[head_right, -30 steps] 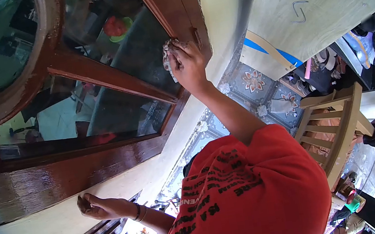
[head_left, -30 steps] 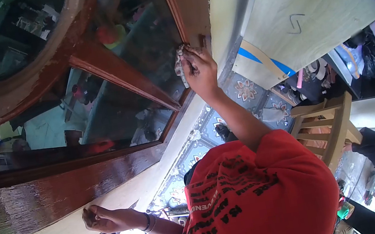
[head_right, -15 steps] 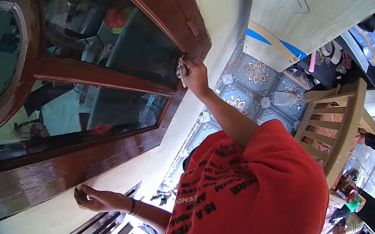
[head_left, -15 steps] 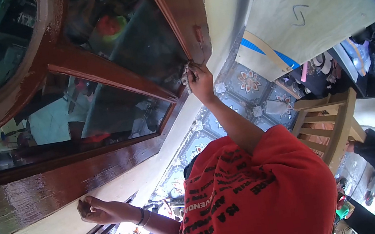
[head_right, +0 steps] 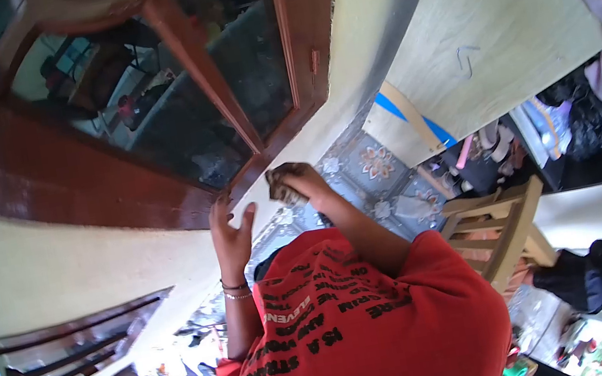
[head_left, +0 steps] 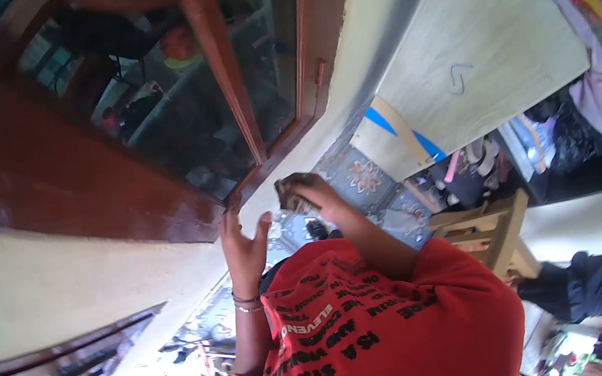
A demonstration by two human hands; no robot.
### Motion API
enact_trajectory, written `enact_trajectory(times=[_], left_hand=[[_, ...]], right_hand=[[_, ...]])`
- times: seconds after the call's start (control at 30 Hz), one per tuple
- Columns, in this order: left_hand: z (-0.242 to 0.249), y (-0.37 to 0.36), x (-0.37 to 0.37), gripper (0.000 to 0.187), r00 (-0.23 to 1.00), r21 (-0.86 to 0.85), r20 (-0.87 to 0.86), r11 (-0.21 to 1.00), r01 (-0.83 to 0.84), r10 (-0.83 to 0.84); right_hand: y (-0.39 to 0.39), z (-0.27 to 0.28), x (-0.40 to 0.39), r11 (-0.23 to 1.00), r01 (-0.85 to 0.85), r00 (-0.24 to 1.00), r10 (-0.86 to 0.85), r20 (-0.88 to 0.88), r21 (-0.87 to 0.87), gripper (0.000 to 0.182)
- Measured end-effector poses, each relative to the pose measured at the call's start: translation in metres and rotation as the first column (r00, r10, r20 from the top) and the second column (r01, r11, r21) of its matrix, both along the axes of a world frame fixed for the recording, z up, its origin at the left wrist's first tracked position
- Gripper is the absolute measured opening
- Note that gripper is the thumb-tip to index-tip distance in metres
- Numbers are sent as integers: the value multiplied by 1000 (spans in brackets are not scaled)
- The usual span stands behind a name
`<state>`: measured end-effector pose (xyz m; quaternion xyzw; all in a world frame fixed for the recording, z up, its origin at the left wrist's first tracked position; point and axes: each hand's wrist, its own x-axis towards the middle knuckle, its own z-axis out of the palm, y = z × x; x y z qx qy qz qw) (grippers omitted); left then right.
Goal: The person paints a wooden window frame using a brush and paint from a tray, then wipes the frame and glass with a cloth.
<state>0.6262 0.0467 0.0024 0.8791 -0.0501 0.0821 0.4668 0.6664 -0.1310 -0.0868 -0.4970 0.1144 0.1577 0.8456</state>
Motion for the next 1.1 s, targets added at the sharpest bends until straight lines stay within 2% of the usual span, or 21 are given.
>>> enact_trajectory(times=[0.1, 0.13, 0.17, 0.23, 0.27, 0.3, 0.37, 0.4, 0.5, 0.53, 0.6, 0.63, 0.7, 0.77, 0.83, 0.87, 0.9, 0.97, 1.0, 1.07, 1.1], left_hand=[[-5, -9, -8, 60, 987, -44, -74, 989, 139, -142], [-1, -10, -10, 57, 983, -28, 5, 983, 182, -182], [-5, -9, -13, 57, 986, -54, 12, 984, 168, -168], [-11, -6, -17, 50, 971, -270, -149, 952, 141, -185], [-12, -7, -20, 38, 992, -270, -51, 958, 99, -117], [-11, -6, -22, 38, 994, -286, -48, 954, 84, -102], [-11, -3, -26, 27, 979, -396, -202, 915, -78, -4], [-20, -4, -27, 19, 970, -587, -241, 793, -162, 19], [-28, -5, -28, 15, 966, -756, -245, 608, -243, 81], [-29, -5, -28, 15, 966, -752, -246, 612, -245, 84], [-32, -3, -29, 16, 934, -531, -282, 775, -344, 221], [-35, -5, -26, 16, 934, -521, -281, 783, -341, 220], [-39, -8, -19, 17, 937, -81, 32, 936, -343, 347], [-36, -9, -13, 24, 955, -44, -44, 955, -294, 293], [-40, -12, -7, 34, 969, 15, 46, 970, -244, 243], [-43, -9, -7, 44, 973, 38, 21, 972, -231, 230], [-47, -7, -8, 44, 965, 44, -72, 967, -250, 253], [-44, -5, -12, 42, 941, -11, -197, 959, -284, 277], [-59, 5, -14, 39, 957, 36, -144, 968, -248, 251], [-52, 8, -20, 36, 941, 113, -213, 963, -244, 263], [-49, 9, -22, 35, 927, 122, -257, 961, -250, 274]], right_hand=[[8, 29, -22, 980, -193, 980, 195, 40, -36, 18], [11, 34, -25, 976, -194, 976, 202, 85, -95, 18], [13, 40, -28, 976, -204, 973, 211, 97, -76, 17], [15, 51, -31, 973, -185, 974, 200, 104, -135, 16], [18, 53, -32, 968, -199, 971, 216, 101, -155, 16], [20, 54, -33, 979, -163, 976, 178, 124, -124, 21], [25, 52, -37, 985, -143, 979, 155, 135, -97, 25], [28, 50, -39, 984, -173, 982, 169, 81, 51, 31], [31, 47, -47, 883, -300, 949, 316, 16, 361, 44], [36, 46, -50, 878, -273, 955, 297, -1, 393, 40], [45, 47, -53, 902, -200, 970, 237, -51, 384, 33], [43, 43, -49, 898, -194, 971, 232, -50, 395, 33], [40, 33, -38, 940, -190, 979, 205, -22, 282, 32], [34, 30, -31, 942, -154, 985, 169, -27, 298, 31], [31, 7, -19, 993, 87, 974, -68, 215, -77, 28], [27, 0, -11, 941, 285, 932, -227, 282, -182, 27], [19, -6, 0, 837, 475, 858, -374, 351, -271, 25], [0, -34, 27, 701, 649, 747, -512, 425, -297, 24], [-7, -37, 38, 643, 696, 701, -512, 495, -320, 25], [-12, -44, 57, 513, 790, 589, -489, 643, -334, 23], [-11, -39, 62, 498, 806, 574, -530, 624, -319, 23]])
